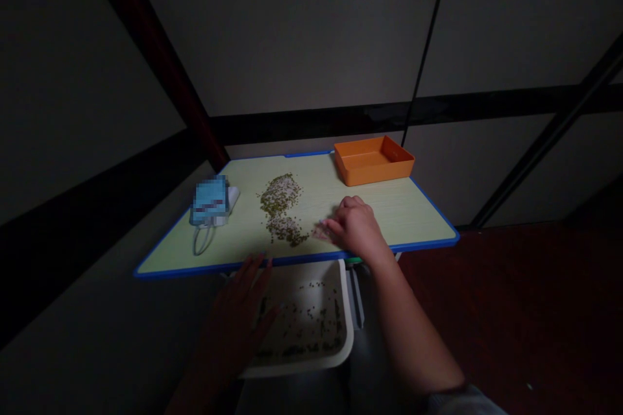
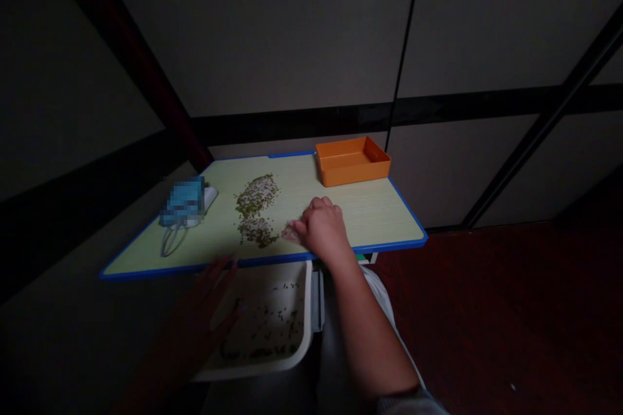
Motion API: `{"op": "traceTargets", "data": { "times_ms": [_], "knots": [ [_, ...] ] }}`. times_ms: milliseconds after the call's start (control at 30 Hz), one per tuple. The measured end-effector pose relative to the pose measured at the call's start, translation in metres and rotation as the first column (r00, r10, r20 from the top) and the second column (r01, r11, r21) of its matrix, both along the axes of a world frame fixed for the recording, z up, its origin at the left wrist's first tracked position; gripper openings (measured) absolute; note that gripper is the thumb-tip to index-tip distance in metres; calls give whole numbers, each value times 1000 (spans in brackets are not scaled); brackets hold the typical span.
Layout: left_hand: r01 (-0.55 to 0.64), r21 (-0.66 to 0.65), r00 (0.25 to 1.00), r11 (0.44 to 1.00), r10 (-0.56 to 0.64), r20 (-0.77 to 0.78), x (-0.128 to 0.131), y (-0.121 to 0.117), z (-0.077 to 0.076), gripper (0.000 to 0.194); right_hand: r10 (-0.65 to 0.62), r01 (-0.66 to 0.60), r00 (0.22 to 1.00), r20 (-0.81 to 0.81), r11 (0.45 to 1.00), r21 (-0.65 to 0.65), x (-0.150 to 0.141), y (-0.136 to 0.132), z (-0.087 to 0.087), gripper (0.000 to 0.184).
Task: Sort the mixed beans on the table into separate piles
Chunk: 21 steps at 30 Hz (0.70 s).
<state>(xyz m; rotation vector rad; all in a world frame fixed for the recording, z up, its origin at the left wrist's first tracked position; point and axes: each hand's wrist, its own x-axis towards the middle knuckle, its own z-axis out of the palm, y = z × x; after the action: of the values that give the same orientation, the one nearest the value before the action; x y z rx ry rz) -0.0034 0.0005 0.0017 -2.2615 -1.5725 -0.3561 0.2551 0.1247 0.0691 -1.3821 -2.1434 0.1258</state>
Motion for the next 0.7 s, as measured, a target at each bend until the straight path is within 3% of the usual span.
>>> {"op": "traceTargets", "data": {
  "times_ms": [100, 167, 233, 300, 367, 433, 500, 567, 633, 700],
  "knots": [
    [-1, 19, 1000, 1000, 1, -11, -1, 0, 0, 76, 65, -57, 943, -326, 998, 33, 3, -4, 3, 36],
    [6, 31, 1000, 1000, -5, -12, -1, 1, -1, 76, 107, -91, 787, -608, 994, 58, 7, -8, 9, 39],
    [10, 35, 1000, 999, -9, -12, -2, 1, -2, 75, 130, -183, 498, -857, 982, 43, 11, -14, 17, 41],
    [2, 25, 1000, 1000, -2, -17, -2, 1, -3, 75, 103, -325, 121, -987, 944, 59, 15, -18, 25, 46],
    [4, 31, 1000, 1000, -4, -18, -2, 2, -4, 74, 62, -475, -197, -978, 867, 151, 16, -21, 30, 52],
    [12, 49, 1000, 999, -12, -12, -3, 2, -5, 73, 32, -559, -396, -918, 784, 269, 16, -23, 32, 57],
    [16, 58, 1000, 998, -15, -11, -4, 3, -6, 73, 23, -572, -504, -863, 740, 354, 15, -23, 32, 58],
    [14, 53, 1000, 998, -14, -10, -4, 4, -6, 73, 26, -569, -546, -837, 721, 394, 13, -23, 31, 58],
    [22, 45, 1000, 999, -22, -4, -4, 4, -5, 74, 40, -574, -538, -842, 715, 400, 10, -23, 29, 58],
    [20, 43, 1000, 999, -20, 2, -4, 4, -4, 73, 57, -585, -477, -877, 724, 365, 6, -22, 27, 56]
  ]
}}
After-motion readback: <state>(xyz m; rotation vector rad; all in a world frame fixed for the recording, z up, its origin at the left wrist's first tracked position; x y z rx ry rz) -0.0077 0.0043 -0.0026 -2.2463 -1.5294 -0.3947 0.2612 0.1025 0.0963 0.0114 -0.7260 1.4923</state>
